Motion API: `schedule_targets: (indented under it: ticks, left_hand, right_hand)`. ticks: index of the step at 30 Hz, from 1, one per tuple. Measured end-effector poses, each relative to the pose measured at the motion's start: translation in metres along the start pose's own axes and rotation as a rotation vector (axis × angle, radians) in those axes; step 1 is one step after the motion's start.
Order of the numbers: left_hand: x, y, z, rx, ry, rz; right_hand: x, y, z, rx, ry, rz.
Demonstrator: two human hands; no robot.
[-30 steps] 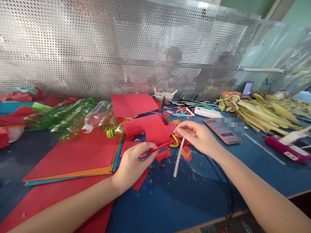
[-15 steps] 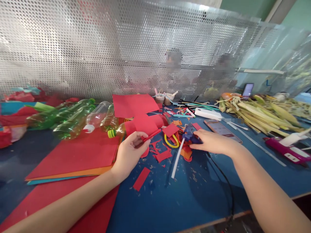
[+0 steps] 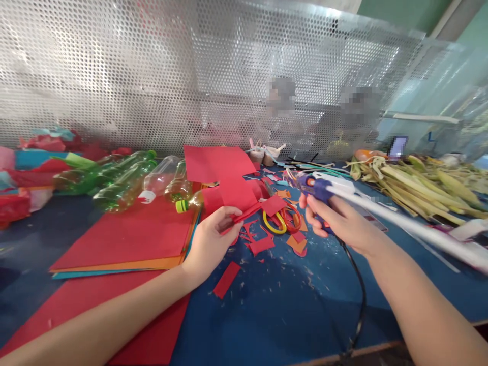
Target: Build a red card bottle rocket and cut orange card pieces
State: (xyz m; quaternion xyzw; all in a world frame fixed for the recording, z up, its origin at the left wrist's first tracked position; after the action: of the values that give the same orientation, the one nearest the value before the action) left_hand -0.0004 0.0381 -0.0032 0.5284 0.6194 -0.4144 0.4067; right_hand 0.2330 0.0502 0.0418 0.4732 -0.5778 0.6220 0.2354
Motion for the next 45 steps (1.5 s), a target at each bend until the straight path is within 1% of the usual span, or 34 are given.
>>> schedule_targets:
  ticks: [1, 3, 6, 10, 14, 18, 22, 25, 32, 37, 40, 45]
  left_hand:
    - [0.0, 0.0, 0.0, 0.003, 0.0, -0.002]
    - [0.0, 0.0, 0.0, 0.001, -0.002, -0.003]
    - [0.001, 0.0, -0.002, 0.007, -0.006, 0.01]
    - [0.004, 0.0, -0.002, 0.007, -0.025, 0.037]
    - [0.006, 0.0, -0.002, 0.007, -0.027, 0.026]
    - [0.004, 0.0, -0.001, 0.024, -0.011, -0.015]
    - [0.001, 0.001, 0.0, 0.041, 0.014, -0.045]
    - [0.001, 0.002, 0.0, 0.06, 0.048, -0.063]
    - [0.001, 0.003, 0.001, 0.091, 0.188, -0.178]
    - [-0.002, 0.004, 0.003, 0.084, 0.261, -0.247]
    - [-0.002, 0.004, 0.005, 0.078, 0.278, -0.27]
    - [-0.004, 0.004, 0.005, 0.083, 0.285, -0.297]
  right_hand:
    - [0.005, 0.005, 0.002, 0.038, -0.032, -0.081]
    - [0.015, 0.014, 0.007, 0.128, -0.085, -0.138]
    - [0.023, 0.024, 0.013, 0.224, -0.123, -0.117]
    - [0.021, 0.035, 0.019, 0.31, -0.082, -0.033]
    - [0.019, 0.038, 0.021, 0.298, -0.05, 0.061]
    - [0.021, 0.04, 0.022, 0.285, -0.042, 0.099]
    - [0.018, 0.043, 0.022, 0.281, -0.015, 0.133]
    - [0.015, 0.044, 0.022, 0.282, 0.002, 0.151]
    - [0.016, 0.045, 0.022, 0.321, 0.023, 0.144]
    - [0.016, 0.046, 0.023, 0.333, 0.034, 0.147]
    - [0.016, 0.046, 0.023, 0.334, 0.043, 0.156]
    - [0.015, 0.043, 0.023, 0.31, 0.101, 0.188]
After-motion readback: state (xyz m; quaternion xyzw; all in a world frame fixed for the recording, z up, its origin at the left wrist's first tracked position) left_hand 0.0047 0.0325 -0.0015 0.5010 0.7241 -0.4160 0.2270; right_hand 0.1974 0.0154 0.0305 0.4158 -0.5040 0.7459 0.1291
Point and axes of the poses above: each hand's wrist, its own z-axis away from the middle knuckle, its own y-axis out of the palm, x = y × z, the point moved 5 cm from there along -z, towards the middle knuckle, and after that the axes turned 8 degrees about z, right-handed, at the moved point
